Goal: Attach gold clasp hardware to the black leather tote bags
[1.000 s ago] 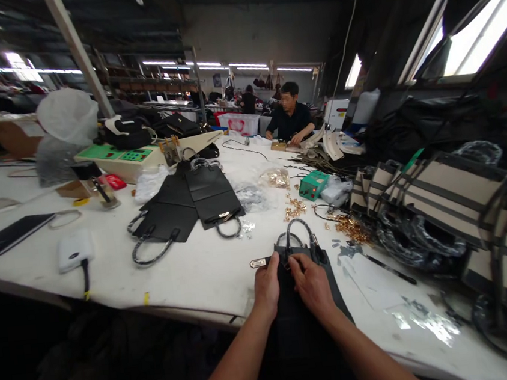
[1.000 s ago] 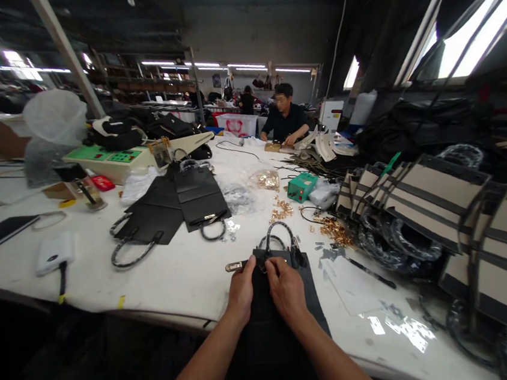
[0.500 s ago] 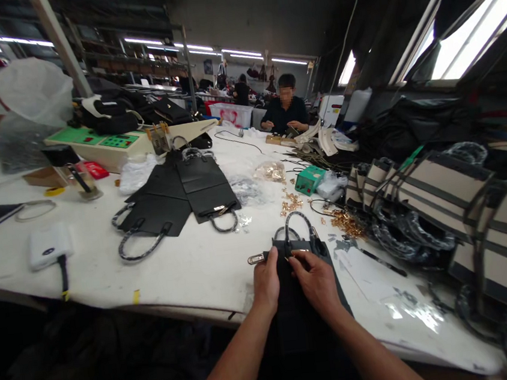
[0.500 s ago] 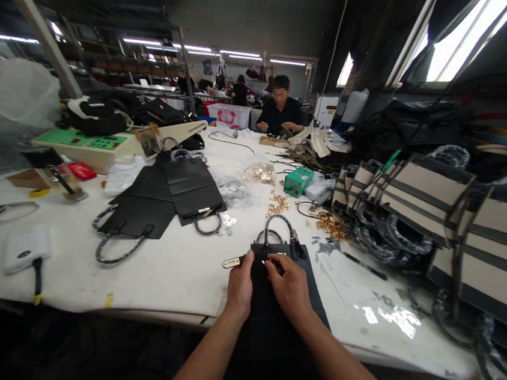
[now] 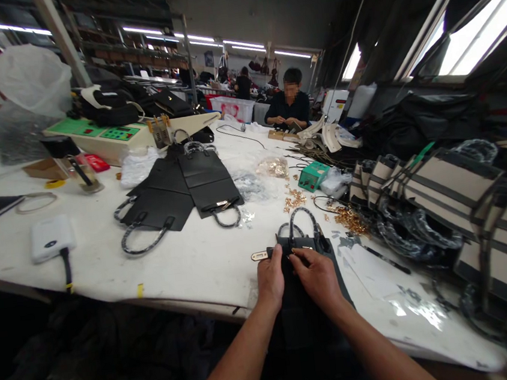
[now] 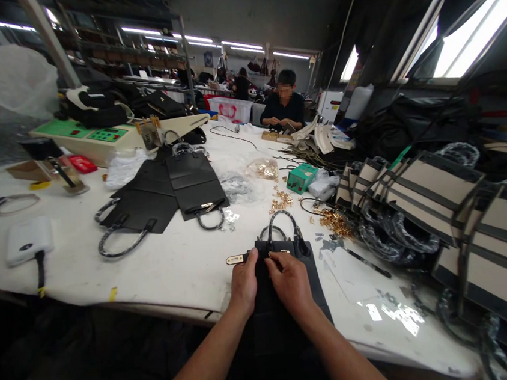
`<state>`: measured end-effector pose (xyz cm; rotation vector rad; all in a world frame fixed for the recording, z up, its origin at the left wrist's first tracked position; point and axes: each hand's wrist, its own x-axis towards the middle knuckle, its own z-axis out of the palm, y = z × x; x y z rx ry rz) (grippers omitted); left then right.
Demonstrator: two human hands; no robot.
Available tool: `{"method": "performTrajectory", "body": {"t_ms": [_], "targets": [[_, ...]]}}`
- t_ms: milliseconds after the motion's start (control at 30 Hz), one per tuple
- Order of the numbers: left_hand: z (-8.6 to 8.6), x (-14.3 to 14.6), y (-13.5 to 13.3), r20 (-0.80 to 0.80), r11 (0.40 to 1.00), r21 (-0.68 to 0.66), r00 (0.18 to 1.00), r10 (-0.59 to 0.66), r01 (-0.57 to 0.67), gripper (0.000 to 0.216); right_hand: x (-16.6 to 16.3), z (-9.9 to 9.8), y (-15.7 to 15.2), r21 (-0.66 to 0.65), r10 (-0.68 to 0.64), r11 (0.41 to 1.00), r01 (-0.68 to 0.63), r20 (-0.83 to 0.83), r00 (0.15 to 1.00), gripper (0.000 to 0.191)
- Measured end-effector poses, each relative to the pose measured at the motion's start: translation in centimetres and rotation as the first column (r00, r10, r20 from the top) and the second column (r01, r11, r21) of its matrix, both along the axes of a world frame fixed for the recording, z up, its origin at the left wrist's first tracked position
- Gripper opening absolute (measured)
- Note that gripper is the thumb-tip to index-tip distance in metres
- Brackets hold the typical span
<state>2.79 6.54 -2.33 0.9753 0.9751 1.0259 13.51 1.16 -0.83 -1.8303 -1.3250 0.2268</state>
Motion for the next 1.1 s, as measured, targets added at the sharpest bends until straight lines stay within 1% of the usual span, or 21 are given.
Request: {"method": "performTrajectory", "body": {"t_ms": [100, 233, 300, 400, 500, 600, 733, 867, 967, 1100], "targets": [[-0.1, 0.0, 0.0, -0.027, 1.0, 0.019, 1.0, -0.016, 0.016, 0.05, -0.2, 0.2, 0.2, -0.017, -0.02, 1.0, 0.02, 0.014, 1.0, 0.025], [0.1, -0.2, 0.0, -0.029, 0.994, 0.09, 0.998, -0.052, 0.054, 0.043, -0.3, 0.9, 0.6, -0.05, -0.02, 0.998, 0.024, 0.07, 0.997, 0.022], [0.2, -0.2, 0.0, -0.023, 0.991, 0.117, 0.998, -0.057, 0.059, 0.04, -0.2, 1.1, 0.7, -0.064, -0.017, 0.998, 0.021, 0.065, 0.998, 0.022], [0.3, -0.3, 0.0, -0.013, 0.989, 0.138, 0.998, -0.056, 0.058, 0.038, -0.1, 1.2, 0.6, -0.058, -0.03, 0.998, 0.028, -0.028, 0.999, 0.025], [0.2, -0.3, 0.0, 0.001, 0.989, 0.13, 0.998, -0.064, 0.063, 0.037, 0.1, 1.1, 0.5, -0.033, -0.034, 0.999, 0.03, -0.122, 0.992, 0.027], [0.3, -0.2, 0.1, -0.007, 0.99, 0.125, 0.998, -0.065, 0.065, 0.038, 0.3, 1.2, 0.7, -0.022, -0.013, 1.0, 0.012, -0.071, 0.997, 0.023], [0.6, -0.3, 0.1, -0.002, 0.988, 0.134, 0.997, -0.075, 0.075, 0.038, 0.8, 1.6, 1.4, -0.052, 0.016, 0.999, -0.015, 0.021, 1.0, 0.022], [0.6, -0.3, 0.2, 0.008, 0.982, 0.169, 0.996, -0.087, 0.084, 0.037, 0.9, 2.3, 1.9, -0.084, 0.027, 0.996, -0.025, 0.024, 0.999, 0.019], [0.5, -0.3, 0.2, 0.004, 0.981, 0.17, 0.995, -0.098, 0.096, 0.037, 0.6, 2.6, 1.8, -0.073, -0.009, 0.997, 0.006, -0.045, 0.999, 0.018], [0.4, -0.4, 0.3, 0.006, 0.984, 0.155, 0.996, -0.086, 0.084, 0.036, 0.3, 2.1, 1.6, -0.07, -0.047, 0.997, 0.03, -0.251, 0.967, 0.02]]}}
